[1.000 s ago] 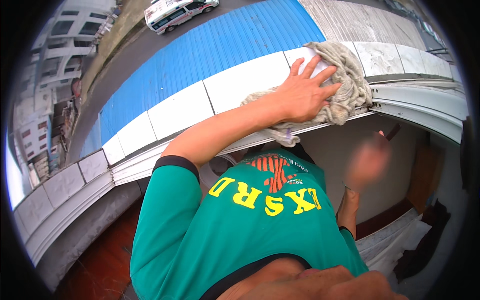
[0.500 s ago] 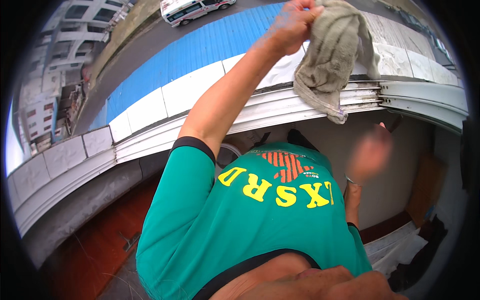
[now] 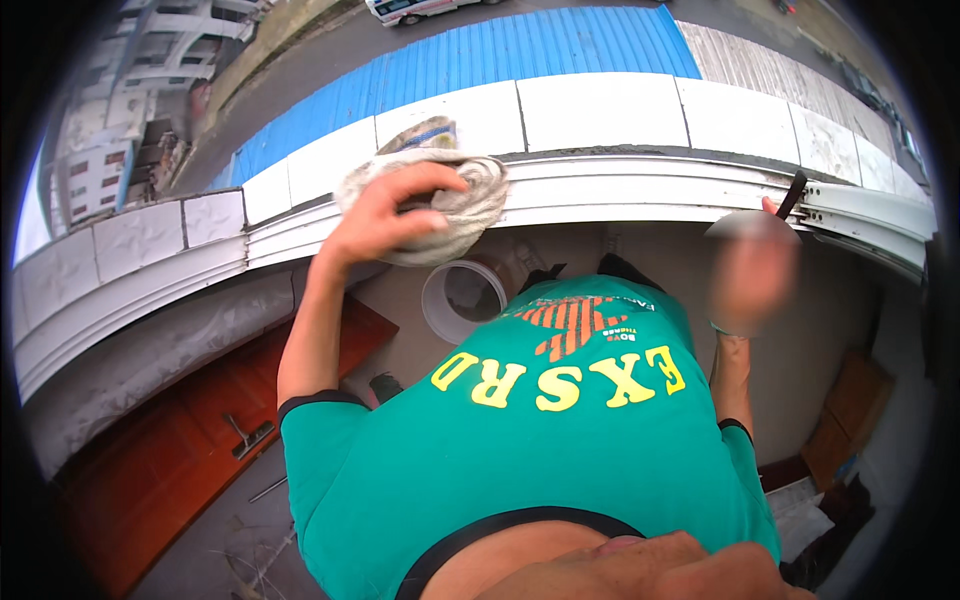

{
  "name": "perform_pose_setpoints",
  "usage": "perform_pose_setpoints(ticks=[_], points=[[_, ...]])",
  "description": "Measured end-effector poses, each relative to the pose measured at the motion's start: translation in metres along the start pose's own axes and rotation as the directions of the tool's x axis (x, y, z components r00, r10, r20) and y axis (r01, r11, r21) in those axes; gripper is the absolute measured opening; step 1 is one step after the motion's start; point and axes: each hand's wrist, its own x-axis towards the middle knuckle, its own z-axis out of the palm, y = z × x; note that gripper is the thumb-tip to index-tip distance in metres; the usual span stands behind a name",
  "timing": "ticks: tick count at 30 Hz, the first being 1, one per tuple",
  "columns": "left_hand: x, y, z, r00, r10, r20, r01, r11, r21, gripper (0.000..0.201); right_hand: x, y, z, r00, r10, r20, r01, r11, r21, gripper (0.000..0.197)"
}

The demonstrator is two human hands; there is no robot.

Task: The person wipes a window frame with a cloth and uses a small tool to scrape or pry at the frame's edge. The person alternates between wiping and scraping along the frame while standing on a balcony.

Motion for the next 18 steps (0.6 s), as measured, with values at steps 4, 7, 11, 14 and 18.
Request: perform_pose_setpoints(ticks=[4,7,11,14,18], points=[[0.014,0.005,0.033,0.993,0.113,0.026,-0.114,0.99,0.077,0.042,-0.004,0.003,-0.012,1.0,-0.016,-0.026,0.015,0.999,-0.046,0.038],[0.056,0.024,0.07,0.951,0.22,0.218,-0.235,0.971,0.047,0.027,-0.005,0.009,-0.025,0.998,-0.001,-0.065,-0.004,0.997,-0.076,0.037],[0.129,0.053,0.113,0.892,0.328,0.312,-0.369,0.926,0.081,0.032,-0.011,0.014,-0.044,0.983,0.05,-0.179,-0.081,0.982,-0.171,0.036],[0.191,0.071,0.156,0.779,0.517,0.354,-0.592,0.792,0.146,0.045,-0.022,0.016,-0.059,0.975,0.096,-0.203,-0.133,0.976,-0.175,0.036],[0.238,0.097,0.188,0.789,0.571,0.228,-0.596,0.801,0.055,0.059,-0.033,0.014,-0.078,0.957,0.18,-0.229,-0.207,0.974,-0.096,0.035]])
